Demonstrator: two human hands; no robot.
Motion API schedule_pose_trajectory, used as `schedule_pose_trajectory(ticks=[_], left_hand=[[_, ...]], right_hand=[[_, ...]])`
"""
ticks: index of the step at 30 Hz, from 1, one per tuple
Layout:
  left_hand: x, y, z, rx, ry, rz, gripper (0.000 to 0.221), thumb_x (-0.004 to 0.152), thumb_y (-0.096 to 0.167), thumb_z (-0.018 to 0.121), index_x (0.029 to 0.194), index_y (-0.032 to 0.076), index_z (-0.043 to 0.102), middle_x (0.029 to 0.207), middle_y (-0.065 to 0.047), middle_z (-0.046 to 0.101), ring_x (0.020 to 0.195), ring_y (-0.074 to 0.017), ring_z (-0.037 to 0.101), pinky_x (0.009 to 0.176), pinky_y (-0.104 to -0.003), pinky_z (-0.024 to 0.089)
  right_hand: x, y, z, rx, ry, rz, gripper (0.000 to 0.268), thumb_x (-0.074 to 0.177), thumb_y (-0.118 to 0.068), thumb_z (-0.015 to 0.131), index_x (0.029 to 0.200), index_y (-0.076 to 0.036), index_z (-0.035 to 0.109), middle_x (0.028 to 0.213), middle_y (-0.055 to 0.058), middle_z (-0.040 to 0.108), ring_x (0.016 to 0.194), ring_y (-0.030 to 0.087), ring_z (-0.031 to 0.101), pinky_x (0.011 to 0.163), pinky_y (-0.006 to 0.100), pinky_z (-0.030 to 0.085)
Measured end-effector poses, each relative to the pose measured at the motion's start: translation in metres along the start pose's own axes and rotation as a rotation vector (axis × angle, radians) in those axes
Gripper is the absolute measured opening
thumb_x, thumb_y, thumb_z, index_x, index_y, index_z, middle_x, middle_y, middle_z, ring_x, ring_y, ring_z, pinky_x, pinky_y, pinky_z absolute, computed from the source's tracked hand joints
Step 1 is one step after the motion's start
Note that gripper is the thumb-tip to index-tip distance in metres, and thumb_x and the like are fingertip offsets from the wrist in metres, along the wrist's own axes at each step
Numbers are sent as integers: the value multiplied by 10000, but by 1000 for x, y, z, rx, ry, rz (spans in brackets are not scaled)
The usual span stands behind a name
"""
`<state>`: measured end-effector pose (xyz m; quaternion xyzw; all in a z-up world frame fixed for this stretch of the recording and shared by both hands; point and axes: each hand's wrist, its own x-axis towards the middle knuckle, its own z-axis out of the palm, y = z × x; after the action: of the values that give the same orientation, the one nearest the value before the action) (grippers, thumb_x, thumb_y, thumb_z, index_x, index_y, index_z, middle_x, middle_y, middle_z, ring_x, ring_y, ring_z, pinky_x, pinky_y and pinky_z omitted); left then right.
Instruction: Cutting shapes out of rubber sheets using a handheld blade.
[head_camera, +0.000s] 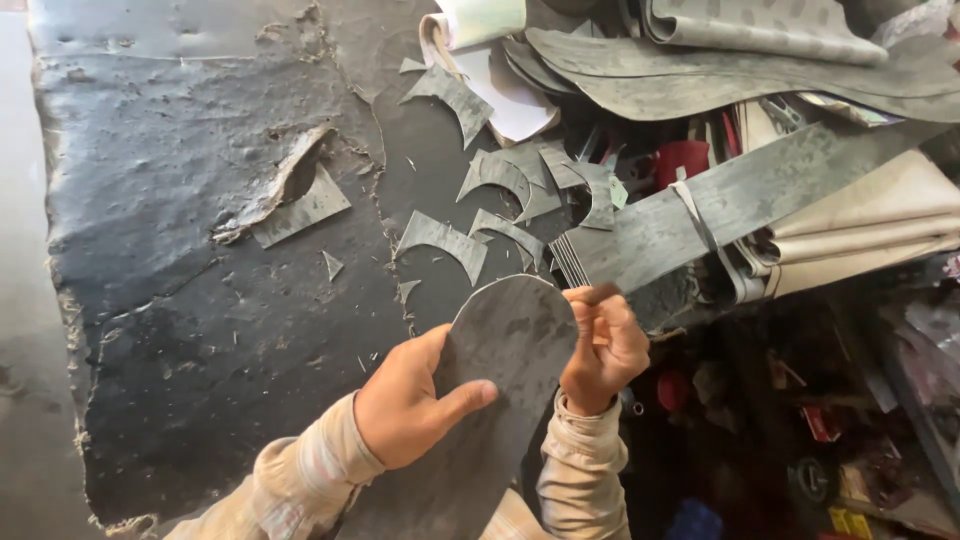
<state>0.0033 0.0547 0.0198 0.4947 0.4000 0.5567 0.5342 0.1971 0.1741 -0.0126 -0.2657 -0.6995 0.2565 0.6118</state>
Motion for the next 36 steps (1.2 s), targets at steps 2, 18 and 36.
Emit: schedule_pose_trajectory(ticks=[2, 18, 36], left_hand=[[3, 8, -8, 265, 86, -88, 375, 853, 184, 779, 1147, -11, 651, 886, -168, 716, 803, -214, 651, 747, -357, 541], [-36, -5, 13, 1274, 69, 53, 190, 786, 2, 607, 957, 53, 540, 618, -67, 633, 580, -265, 681, 469, -405, 505], [-11, -22, 45, 1100, 296, 273, 156, 920, 131, 753, 869, 78, 616, 687, -54, 607, 599, -232, 614, 551, -363, 481]], right_hand=[[2, 4, -5, -45, 36, 23, 71, 1060, -12, 625, 1051, 58, 637, 992, 136, 726, 801, 134, 675, 735, 255, 555], [12, -49, -5, -573, -355, -491, 212, 917, 55, 732, 1126, 35, 706, 863, 97, 650, 689, 251, 632, 620, 373, 508], [-41, -42, -29, -527, -352, -446, 244, 902, 77, 737, 1140, 61, 686, 939, 86, 657, 755, 231, 664, 655, 338, 556]])
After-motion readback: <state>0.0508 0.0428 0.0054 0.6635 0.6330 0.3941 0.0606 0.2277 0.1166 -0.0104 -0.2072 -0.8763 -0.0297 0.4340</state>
